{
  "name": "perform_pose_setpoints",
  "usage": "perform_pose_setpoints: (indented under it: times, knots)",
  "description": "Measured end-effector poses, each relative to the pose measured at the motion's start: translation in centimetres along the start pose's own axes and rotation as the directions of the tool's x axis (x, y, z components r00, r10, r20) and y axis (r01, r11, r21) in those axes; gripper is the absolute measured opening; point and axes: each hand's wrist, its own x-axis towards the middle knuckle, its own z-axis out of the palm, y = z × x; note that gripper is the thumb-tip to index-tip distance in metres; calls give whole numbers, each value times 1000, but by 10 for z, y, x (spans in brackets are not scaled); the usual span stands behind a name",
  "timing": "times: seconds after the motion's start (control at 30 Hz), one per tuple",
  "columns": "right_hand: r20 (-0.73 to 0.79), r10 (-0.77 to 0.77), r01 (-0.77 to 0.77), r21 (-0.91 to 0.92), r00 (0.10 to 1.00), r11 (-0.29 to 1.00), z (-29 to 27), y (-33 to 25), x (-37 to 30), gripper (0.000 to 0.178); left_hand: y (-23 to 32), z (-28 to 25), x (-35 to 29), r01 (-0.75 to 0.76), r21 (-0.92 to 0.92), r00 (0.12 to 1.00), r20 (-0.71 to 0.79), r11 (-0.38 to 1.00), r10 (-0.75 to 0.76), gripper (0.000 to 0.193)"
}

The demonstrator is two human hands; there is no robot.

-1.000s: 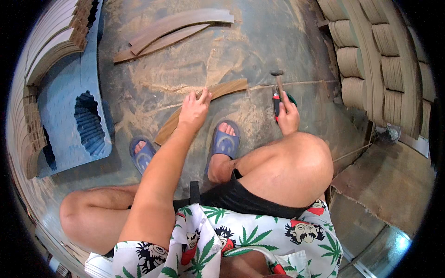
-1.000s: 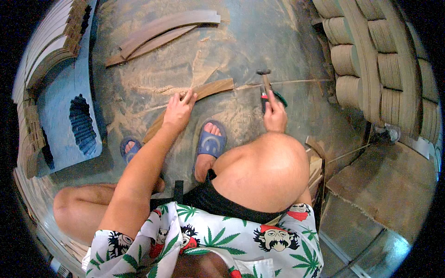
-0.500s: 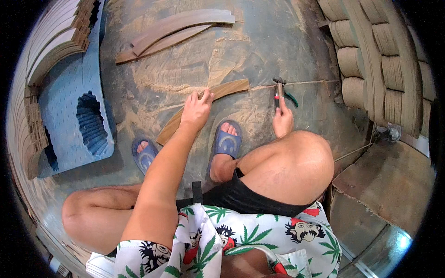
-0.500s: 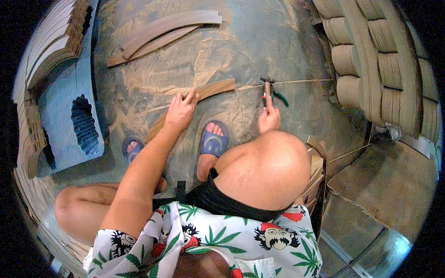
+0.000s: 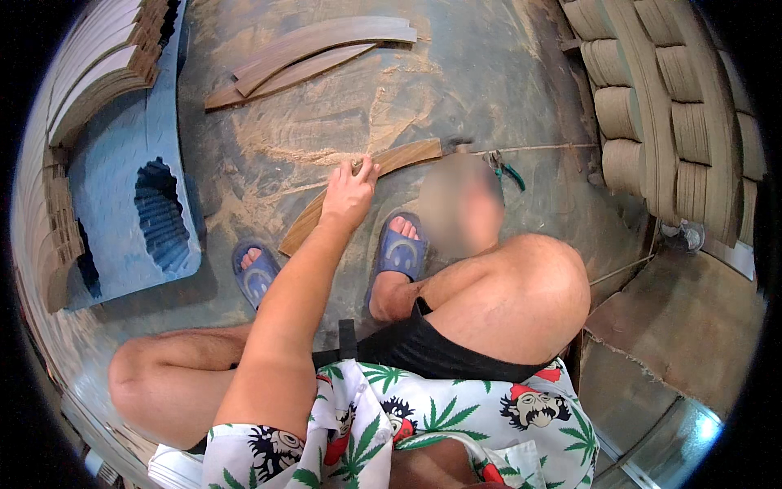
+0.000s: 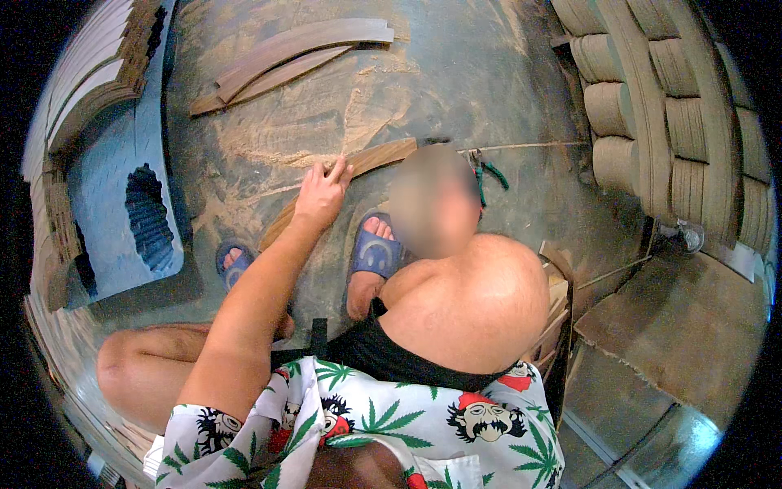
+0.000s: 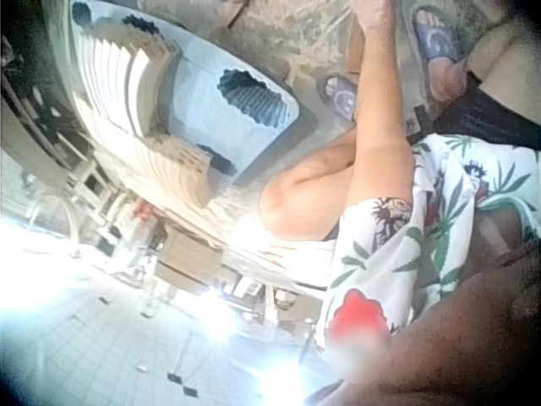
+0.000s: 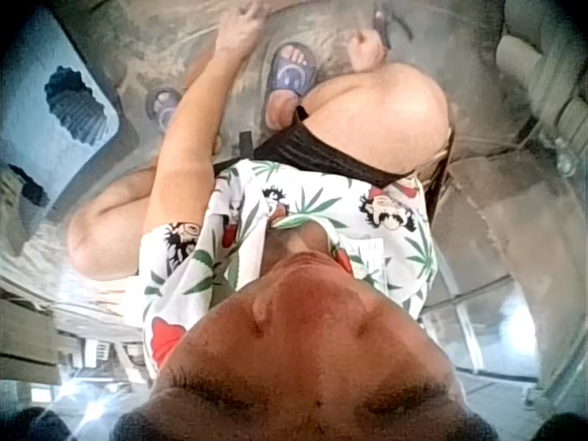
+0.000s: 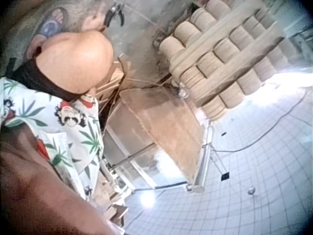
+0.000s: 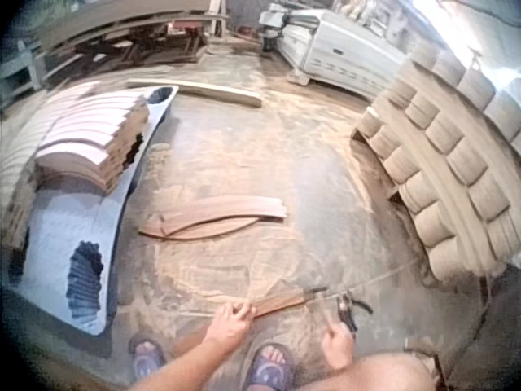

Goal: The person sits on the floor and assembles curved wooden pieces. They use a hammer to tap the pieces together and a utility knife to trim edges, working on multiple pieces sequentially.

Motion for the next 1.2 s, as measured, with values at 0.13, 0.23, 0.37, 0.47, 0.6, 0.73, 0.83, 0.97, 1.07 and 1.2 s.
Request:
perform_pose_setpoints:
  times: [0.13,0.23,0.37,0.47,0.6,0.73,0.83,0.97,1.07,1.2]
  knots:
    - [-210,158,-137,112,965,984,-21,-17,1,44,-3,7,-3,-1,4,1000,-17,1000,1,57]
    - [-46,-49,49,10,998,999,-8,-29,-11,44,0,4,-2,-3,4,1000,-5,1000,3,54]
    - [42,-200,203,-121,979,972,4,-10,-12,45,2,-1,0,-8,2,1000,2,1000,8,59]
    - [-155,-157,131,-163,975,978,3,17,-2,45,4,1,3,-14,-8,1000,23,1000,14,58]
    - [222,423,-404,819,878,407,-40,-39,28,40,-4,7,-6,12,-25,1000,-8,1000,-12,58]
    - [423,393,-538,805,816,250,-40,5,28,43,0,5,0,-12,4,999,-34,1000,12,58]
    - [435,337,-549,690,835,471,-22,55,25,47,3,3,2,-18,3,1000,-12,1000,18,58]
    - [359,439,-562,620,823,547,5,46,33,45,-1,0,-3,-6,26,1000,-8,1000,6,57]
    - [213,170,-243,388,962,889,16,89,20,44,4,0,1,-18,14,1000,-6,1000,18,57]
    - [212,253,-329,527,944,784,12,72,18,44,-1,3,-3,-6,31,1000,7,1000,6,58]
